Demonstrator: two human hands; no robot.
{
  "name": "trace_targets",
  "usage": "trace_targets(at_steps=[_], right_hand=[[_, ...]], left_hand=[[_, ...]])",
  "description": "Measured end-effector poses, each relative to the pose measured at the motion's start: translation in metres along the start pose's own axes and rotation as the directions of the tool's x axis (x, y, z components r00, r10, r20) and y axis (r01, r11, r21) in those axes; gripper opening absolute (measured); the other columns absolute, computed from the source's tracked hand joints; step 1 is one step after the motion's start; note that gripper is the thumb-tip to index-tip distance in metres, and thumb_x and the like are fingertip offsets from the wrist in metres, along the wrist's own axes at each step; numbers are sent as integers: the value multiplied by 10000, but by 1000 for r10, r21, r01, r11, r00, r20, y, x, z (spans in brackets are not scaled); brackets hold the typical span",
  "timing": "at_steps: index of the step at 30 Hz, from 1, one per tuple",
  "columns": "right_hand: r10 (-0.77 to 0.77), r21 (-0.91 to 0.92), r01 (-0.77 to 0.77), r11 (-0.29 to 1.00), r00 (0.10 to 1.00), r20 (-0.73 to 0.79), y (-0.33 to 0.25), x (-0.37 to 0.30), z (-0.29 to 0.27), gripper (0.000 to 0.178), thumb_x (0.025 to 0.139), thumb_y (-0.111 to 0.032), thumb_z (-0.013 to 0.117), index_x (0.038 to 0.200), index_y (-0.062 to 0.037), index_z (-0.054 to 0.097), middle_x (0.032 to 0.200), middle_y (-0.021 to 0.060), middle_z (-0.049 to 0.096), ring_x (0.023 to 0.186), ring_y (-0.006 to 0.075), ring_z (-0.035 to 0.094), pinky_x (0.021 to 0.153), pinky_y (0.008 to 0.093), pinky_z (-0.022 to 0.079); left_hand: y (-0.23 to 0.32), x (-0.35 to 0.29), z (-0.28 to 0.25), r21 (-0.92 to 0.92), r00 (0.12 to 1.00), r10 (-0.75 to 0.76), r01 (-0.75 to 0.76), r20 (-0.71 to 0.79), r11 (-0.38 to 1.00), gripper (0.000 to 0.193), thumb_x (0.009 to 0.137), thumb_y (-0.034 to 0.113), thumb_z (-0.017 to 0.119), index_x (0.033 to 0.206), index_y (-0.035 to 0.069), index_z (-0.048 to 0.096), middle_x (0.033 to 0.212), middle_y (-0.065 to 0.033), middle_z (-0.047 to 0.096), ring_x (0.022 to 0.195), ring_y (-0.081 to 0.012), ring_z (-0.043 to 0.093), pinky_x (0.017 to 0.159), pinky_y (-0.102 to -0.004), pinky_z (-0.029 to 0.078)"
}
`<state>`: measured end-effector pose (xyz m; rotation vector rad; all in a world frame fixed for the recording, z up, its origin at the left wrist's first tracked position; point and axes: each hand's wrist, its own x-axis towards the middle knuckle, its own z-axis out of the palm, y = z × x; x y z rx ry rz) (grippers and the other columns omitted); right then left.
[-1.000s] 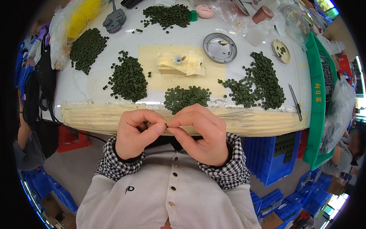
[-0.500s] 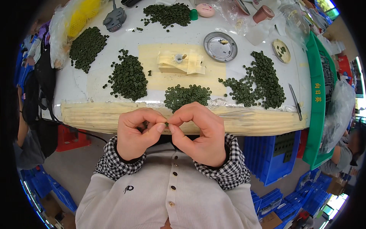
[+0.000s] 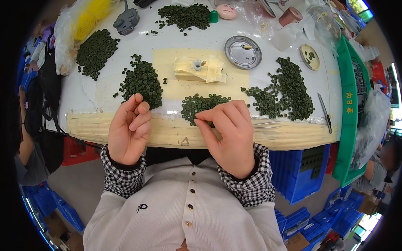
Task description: Assembling small green plastic components onto white strips at a factory workbench.
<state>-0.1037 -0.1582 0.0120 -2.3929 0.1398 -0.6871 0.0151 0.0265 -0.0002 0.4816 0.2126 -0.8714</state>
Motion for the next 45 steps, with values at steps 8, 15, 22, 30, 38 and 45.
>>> trace_targets(at_steps=[8,15,22,30,38,45], right_hand=[[-104,-215,127,968,988,113,-2,5,14,136,691,-82,680,802,-75,602,807,39,521,837,242,481,743,355,394],[-113,-120,109,987,993,-24,-2,6,18,177,667,28,659,814,-38,585,781,59,550,762,259,513,675,351,433],[-13,102,23,994,995,-101,-3,4,10,210,677,96,658,863,-2,647,747,99,613,683,246,575,600,314,462],[195,382,-179,906,981,-2,-2,-2,6,220,703,100,648,894,-5,674,791,88,658,708,184,605,637,269,467],[242,469,-230,853,970,34,-3,-3,6,187,728,87,645,893,5,676,800,87,664,701,144,609,634,245,471],[337,554,-298,777,941,33,-11,-4,4,129,750,64,656,866,10,668,800,82,662,709,118,615,659,236,488]], left_hand=[[-7,-7,9,26,998,33,-34,46,999,262,903,-13,400,1146,-32,497,1094,-153,556,719,-87,416,623,-200,374],[-16,-7,16,104,992,-115,109,51,989,252,992,170,389,1139,13,520,1048,-137,606,596,-27,395,487,-144,366],[-27,-7,10,195,967,-218,191,129,962,266,983,188,428,1128,-2,545,841,-49,612,568,-13,380,478,-148,327],[-28,-6,18,256,972,-198,161,129,953,273,969,121,429,1197,-6,511,1024,-87,621,597,-19,370,533,-153,339],[-30,-5,11,206,972,-190,158,142,966,210,961,114,451,1130,21,536,1004,-90,623,580,-18,358,527,-150,337],[-30,-6,13,241,975,-175,139,138,961,200,937,82,499,1113,5,557,956,-73,623,578,-23,366,532,-165,339]])
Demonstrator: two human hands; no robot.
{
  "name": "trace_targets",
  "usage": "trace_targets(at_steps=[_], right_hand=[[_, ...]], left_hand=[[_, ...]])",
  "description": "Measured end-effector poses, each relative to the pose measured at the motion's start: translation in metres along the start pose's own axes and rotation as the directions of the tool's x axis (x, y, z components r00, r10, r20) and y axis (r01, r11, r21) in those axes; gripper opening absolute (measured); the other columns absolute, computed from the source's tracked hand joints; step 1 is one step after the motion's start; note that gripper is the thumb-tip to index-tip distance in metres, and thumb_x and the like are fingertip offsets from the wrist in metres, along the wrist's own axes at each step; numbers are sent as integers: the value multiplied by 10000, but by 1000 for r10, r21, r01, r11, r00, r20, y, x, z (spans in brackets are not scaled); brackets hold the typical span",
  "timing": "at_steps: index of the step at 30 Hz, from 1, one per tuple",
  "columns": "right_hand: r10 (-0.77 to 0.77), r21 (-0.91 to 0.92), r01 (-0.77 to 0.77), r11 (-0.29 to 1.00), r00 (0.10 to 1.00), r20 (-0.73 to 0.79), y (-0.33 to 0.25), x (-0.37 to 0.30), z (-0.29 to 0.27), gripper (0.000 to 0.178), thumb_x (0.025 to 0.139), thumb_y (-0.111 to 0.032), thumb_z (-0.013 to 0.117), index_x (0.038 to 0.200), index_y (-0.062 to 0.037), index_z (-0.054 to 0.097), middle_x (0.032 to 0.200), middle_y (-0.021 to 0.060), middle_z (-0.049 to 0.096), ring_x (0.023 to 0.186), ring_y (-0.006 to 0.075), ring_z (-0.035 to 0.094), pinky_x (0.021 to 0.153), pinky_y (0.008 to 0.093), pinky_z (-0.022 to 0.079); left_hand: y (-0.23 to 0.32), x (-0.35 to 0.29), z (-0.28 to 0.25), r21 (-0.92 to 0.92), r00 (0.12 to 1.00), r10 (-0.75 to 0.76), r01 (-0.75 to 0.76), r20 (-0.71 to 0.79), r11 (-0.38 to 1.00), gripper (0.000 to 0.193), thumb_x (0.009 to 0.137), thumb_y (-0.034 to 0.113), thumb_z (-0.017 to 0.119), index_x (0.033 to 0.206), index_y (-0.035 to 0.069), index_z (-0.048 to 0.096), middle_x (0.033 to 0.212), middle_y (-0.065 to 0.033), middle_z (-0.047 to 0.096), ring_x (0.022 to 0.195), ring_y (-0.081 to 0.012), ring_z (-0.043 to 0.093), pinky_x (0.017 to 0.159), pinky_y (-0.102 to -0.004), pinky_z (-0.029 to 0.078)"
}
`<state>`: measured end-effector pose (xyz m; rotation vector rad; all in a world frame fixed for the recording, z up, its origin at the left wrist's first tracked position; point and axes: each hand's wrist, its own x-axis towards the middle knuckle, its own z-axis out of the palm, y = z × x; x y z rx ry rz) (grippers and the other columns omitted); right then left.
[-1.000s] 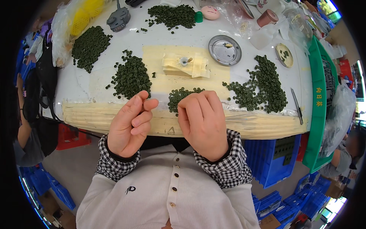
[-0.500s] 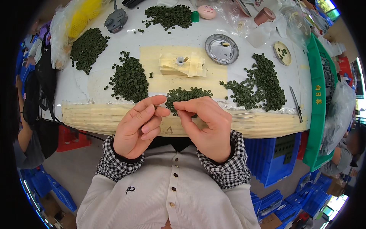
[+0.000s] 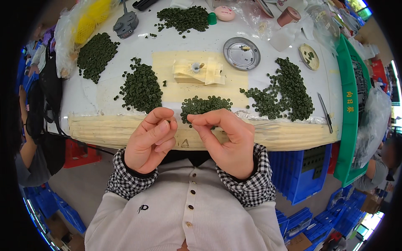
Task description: Assembling small green plastic components onto white strips at a factory workbench.
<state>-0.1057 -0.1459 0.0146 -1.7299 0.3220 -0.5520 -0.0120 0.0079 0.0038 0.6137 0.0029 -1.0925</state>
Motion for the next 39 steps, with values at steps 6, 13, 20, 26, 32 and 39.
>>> trace_targets(at_steps=[6,13,20,26,32,39], right_hand=[[-161,-96,168,981,984,72,-1,3,-7,130,732,69,674,844,3,666,793,79,661,710,147,619,654,252,490],[-124,6,124,992,990,71,-1,0,-9,133,716,82,676,825,7,660,809,87,657,720,162,613,649,257,480],[-78,86,70,994,993,91,0,-1,-8,123,726,71,670,836,22,647,817,87,638,741,162,599,673,259,469],[-181,-5,182,983,981,70,1,0,-3,131,719,56,669,838,9,646,837,92,622,759,185,585,676,279,467],[-246,-115,250,961,968,51,2,-2,2,165,699,51,688,851,-8,658,848,95,613,756,208,586,661,284,473],[-521,-373,527,763,844,126,1,-1,6,234,647,45,730,861,-32,676,875,78,614,774,215,584,651,292,481]], left_hand=[[3,-1,1,-48,999,-52,52,-14,998,243,932,81,510,1160,13,561,953,-94,631,564,-24,359,516,-161,330],[-2,-2,0,70,999,-25,22,34,997,227,929,81,520,1139,16,576,956,-107,646,604,-9,419,498,-163,317],[-3,-2,1,97,999,-36,32,39,995,188,929,110,531,1069,8,605,893,-71,643,592,-14,413,485,-166,296],[-7,-2,7,182,998,-62,66,-26,981,190,929,142,543,1030,-2,616,794,-18,597,559,-19,371,483,-169,287],[-10,-1,7,176,997,-50,60,-63,983,176,930,153,545,999,9,620,766,0,580,562,-18,375,482,-168,280],[-6,-1,5,83,993,-101,106,-62,991,163,944,165,523,957,25,606,766,11,586,559,-16,376,480,-170,279]])
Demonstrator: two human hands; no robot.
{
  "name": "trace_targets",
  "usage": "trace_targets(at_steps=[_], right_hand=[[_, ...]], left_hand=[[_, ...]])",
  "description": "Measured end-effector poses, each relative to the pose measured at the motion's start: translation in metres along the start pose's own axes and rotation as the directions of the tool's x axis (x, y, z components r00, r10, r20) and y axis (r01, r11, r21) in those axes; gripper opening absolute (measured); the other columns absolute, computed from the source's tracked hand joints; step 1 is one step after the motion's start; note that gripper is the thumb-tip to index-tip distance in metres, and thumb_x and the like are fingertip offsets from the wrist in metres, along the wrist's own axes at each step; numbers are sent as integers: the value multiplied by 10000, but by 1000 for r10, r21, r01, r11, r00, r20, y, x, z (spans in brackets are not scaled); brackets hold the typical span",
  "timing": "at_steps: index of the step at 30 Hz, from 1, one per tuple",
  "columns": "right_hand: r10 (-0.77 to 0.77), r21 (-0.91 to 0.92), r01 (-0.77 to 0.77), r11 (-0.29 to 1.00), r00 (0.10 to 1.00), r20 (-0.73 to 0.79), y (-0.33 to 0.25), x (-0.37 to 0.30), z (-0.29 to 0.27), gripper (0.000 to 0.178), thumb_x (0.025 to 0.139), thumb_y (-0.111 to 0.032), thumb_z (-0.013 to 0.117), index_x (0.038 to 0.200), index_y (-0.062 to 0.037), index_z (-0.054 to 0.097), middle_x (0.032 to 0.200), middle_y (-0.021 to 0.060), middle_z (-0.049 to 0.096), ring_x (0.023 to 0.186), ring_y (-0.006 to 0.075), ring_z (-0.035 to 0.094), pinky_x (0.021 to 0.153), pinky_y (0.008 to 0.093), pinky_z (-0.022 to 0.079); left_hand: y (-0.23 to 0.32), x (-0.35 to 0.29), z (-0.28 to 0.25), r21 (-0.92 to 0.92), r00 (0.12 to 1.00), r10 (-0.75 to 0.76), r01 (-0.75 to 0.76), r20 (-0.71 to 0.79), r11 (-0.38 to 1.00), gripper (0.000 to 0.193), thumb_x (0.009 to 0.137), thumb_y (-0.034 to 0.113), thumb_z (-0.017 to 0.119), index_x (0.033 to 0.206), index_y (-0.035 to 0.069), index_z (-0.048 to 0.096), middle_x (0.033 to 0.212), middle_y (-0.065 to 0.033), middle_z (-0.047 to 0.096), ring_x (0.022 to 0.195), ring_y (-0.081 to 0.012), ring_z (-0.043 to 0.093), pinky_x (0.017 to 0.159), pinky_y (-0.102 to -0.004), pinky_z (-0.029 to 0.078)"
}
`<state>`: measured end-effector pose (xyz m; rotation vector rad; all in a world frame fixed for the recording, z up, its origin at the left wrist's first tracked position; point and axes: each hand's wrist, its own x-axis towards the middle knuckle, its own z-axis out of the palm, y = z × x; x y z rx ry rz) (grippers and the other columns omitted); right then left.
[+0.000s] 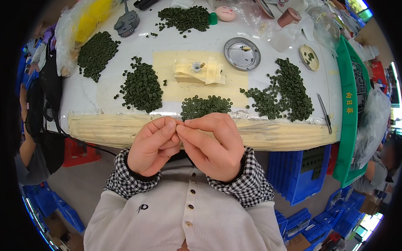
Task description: Assembling small green plastic components onto white strips at a factory workbench.
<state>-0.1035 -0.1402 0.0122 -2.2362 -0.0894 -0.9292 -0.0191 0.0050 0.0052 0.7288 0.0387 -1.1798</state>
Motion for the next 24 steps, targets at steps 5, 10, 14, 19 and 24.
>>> trace_targets(at_steps=[5,10,14,19,24], right_hand=[[-53,17,53,998,999,9,4,-2,2,248,644,43,731,872,-39,677,884,79,606,773,217,579,666,298,485],[263,468,-317,825,948,178,8,-4,-6,208,665,38,722,850,-32,657,880,85,593,786,206,570,672,293,466],[208,419,-254,872,966,153,4,-2,-8,184,671,23,729,824,-35,646,860,83,586,783,203,564,662,290,452],[110,227,-118,967,993,49,3,0,-7,182,661,20,739,812,-33,650,826,74,586,753,203,567,639,283,453],[202,296,-227,928,973,112,4,0,-10,189,660,32,740,822,-16,655,807,77,596,716,193,583,605,273,465]], left_hand=[[3,-2,-1,-54,998,-55,56,20,997,166,949,168,513,942,29,602,768,8,586,542,-17,362,478,-169,275],[8,-1,-4,76,984,-106,96,140,992,139,925,149,552,907,24,611,762,-9,600,523,-19,344,464,-174,261],[7,1,-2,165,991,-56,35,124,986,96,893,106,595,888,16,625,768,-29,623,530,-13,354,448,-177,255],[6,1,-5,239,994,32,-58,109,969,94,877,69,609,933,-2,638,812,-39,641,596,-21,453,516,-164,354],[12,-4,2,417,990,109,-139,95,898,105,872,56,610,941,-17,641,836,-33,651,692,-33,535,641,-172,431]])
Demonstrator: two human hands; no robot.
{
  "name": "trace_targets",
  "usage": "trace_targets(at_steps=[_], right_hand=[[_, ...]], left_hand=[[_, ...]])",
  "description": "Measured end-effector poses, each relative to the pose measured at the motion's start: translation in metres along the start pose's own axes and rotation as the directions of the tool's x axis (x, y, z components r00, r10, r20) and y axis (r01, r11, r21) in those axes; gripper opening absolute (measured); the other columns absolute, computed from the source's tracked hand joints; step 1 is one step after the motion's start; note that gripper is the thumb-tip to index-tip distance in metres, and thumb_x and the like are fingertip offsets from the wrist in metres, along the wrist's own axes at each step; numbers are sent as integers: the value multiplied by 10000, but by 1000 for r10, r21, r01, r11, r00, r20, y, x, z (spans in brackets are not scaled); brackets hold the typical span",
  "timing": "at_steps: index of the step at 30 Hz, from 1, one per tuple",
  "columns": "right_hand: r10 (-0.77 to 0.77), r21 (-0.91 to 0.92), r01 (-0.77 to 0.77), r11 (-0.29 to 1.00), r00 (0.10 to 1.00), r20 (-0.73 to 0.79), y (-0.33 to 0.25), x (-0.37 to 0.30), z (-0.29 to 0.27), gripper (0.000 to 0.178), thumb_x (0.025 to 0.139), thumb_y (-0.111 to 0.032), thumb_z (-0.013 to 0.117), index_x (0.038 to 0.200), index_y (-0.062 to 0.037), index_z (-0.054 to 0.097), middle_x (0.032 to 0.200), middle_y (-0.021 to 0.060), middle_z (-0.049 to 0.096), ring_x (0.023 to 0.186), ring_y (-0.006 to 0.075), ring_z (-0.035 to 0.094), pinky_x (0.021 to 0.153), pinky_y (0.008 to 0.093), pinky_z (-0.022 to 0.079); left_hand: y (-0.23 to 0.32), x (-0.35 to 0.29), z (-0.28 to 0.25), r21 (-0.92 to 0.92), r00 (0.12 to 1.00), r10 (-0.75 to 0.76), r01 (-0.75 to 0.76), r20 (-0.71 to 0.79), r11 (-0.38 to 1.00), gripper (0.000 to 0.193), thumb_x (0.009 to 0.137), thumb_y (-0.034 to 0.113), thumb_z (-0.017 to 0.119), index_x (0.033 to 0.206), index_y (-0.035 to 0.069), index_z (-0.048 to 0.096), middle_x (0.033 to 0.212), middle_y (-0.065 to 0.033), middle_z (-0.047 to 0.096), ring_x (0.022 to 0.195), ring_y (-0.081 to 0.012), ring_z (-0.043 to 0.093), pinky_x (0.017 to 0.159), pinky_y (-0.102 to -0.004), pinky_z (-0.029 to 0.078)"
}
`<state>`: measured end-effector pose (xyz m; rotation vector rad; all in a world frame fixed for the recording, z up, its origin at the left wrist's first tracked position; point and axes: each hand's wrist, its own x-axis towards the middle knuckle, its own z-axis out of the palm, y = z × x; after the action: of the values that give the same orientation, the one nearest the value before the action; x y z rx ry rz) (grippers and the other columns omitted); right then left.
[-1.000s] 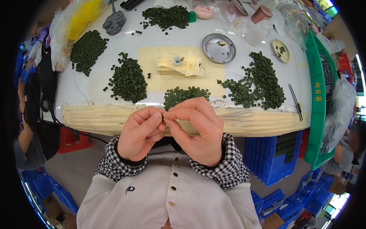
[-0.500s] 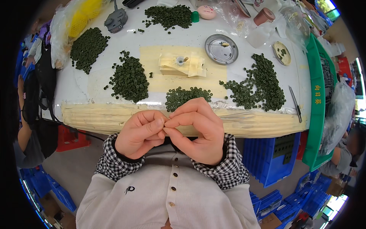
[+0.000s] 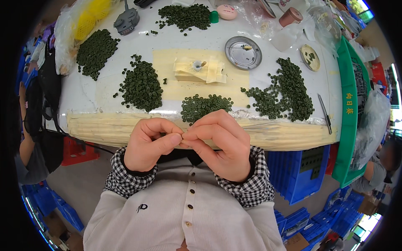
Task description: Assembling small green plastic components onto white strips at a factory workbench.
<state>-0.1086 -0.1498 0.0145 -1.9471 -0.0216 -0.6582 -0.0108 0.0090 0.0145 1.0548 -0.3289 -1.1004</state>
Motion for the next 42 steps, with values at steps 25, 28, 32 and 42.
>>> trace_targets(at_steps=[25,28,32,42], right_hand=[[198,185,-198,963,980,19,2,-3,3,107,720,47,647,820,9,634,800,105,632,721,187,608,653,273,475],[303,205,-307,929,952,51,-3,-3,4,88,726,40,648,809,16,630,794,100,631,718,178,604,647,268,469],[238,186,-245,952,970,59,-1,-5,3,105,730,35,653,833,21,640,794,100,631,718,171,604,647,266,470],[117,-172,-135,976,987,-112,0,4,-2,145,705,37,687,840,-2,651,777,80,615,720,212,573,639,290,450]], left_hand=[[-11,-2,3,334,959,250,-194,-131,922,78,809,16,645,881,-9,664,642,78,505,536,22,345,469,-159,272],[-13,-2,3,385,943,305,-235,-131,893,78,797,8,651,873,-5,663,651,74,493,526,21,336,464,-163,265],[-14,-2,1,420,943,315,-244,-108,874,74,797,2,646,869,-8,659,669,54,522,529,18,341,473,-161,272],[7,3,-12,-502,970,-30,-97,-240,860,145,962,164,438,933,53,526,738,-5,520,490,-24,297,438,-176,259]])
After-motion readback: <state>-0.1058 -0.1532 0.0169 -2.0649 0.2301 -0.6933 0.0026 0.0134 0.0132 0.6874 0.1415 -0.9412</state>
